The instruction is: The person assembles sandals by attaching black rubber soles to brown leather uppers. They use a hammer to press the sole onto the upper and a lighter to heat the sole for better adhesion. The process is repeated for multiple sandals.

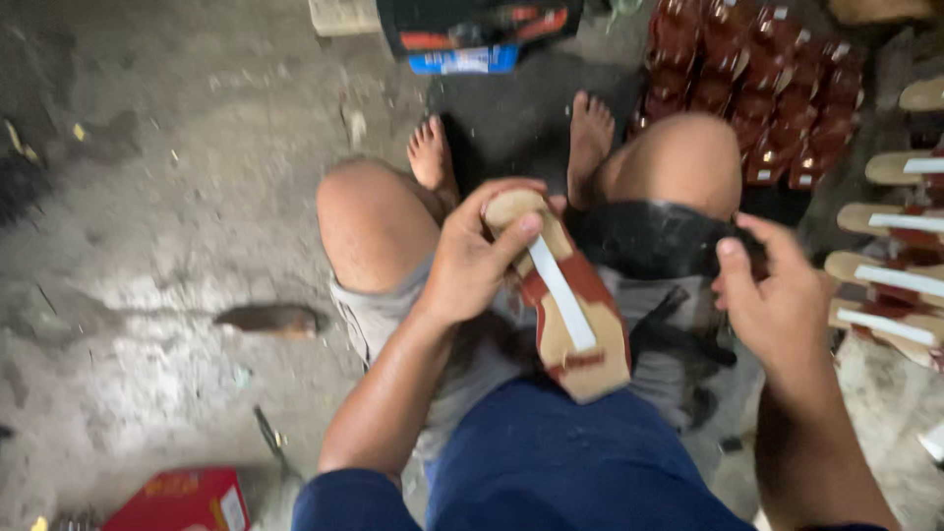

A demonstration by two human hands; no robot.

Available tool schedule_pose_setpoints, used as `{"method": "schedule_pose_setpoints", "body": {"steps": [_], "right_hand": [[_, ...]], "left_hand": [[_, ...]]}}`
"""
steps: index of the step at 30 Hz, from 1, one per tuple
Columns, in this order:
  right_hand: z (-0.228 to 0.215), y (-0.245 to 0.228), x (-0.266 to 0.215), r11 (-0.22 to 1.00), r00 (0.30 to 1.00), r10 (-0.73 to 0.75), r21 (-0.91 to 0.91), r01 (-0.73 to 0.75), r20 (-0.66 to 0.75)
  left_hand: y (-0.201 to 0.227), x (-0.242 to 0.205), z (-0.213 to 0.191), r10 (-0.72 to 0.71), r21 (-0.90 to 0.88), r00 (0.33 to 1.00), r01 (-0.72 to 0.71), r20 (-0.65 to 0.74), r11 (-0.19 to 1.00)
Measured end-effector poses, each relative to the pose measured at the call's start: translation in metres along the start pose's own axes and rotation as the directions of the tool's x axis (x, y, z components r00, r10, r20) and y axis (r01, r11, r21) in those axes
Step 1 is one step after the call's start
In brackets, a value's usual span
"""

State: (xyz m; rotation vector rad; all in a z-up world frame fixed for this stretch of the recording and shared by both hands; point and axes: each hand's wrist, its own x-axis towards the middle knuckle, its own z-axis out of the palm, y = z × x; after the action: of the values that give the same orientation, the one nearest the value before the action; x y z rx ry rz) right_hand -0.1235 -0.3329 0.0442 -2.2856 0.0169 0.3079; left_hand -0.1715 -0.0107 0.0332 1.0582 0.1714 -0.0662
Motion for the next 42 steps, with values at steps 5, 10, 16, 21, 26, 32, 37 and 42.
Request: {"method": "schedule_pose_setpoints", "body": {"steps": [5,10,16,21,26,32,37,42], "right_hand": [[-0.016,0.042,-0.009,0.978,0.972,-0.141,0.129,0.166,-0.188],[-0.049,0.060,-0.023,0.965,0.958,-0.132,0.188,0.182,-0.253],[-0.033,0.018,-0.035,0.976,0.990,-0.139,0.166,0.142,-0.026],[-0.003,-0.029,-0.037,0.955,0.943,-0.123,0.295,0.029,0.308],[0.027,-0.044,-0.034,0.754,0.849,-0.175,0.622,-0.210,0.499],[0.037,-0.054,-0.034,0.777,0.859,-0.306,0.629,-0.024,0.410],[0.039,-0.060,-0.034,0.876,0.881,-0.301,0.471,0.105,0.365],[0.040,-0.058,-0.034,0.853,0.880,-0.315,0.512,0.099,0.356]], "left_hand": [[-0.007,-0.014,0.005,0.013,0.101,0.998,-0.007,-0.054,0.995],[-0.009,-0.022,0.010,-0.009,0.162,1.000,0.012,-0.022,0.987],[0.009,-0.034,0.007,-0.065,-0.032,0.989,0.070,0.132,0.997],[0.018,-0.040,0.014,-0.079,0.313,0.993,0.048,0.087,0.948],[0.031,-0.047,0.009,-0.154,-0.028,0.968,0.163,0.199,0.986],[0.032,-0.052,0.008,-0.011,0.145,0.968,-0.026,0.249,0.989],[0.030,-0.054,0.009,0.031,0.173,0.957,-0.084,0.290,0.981],[0.031,-0.054,0.012,-0.059,0.144,0.963,0.021,0.265,0.989]]}}
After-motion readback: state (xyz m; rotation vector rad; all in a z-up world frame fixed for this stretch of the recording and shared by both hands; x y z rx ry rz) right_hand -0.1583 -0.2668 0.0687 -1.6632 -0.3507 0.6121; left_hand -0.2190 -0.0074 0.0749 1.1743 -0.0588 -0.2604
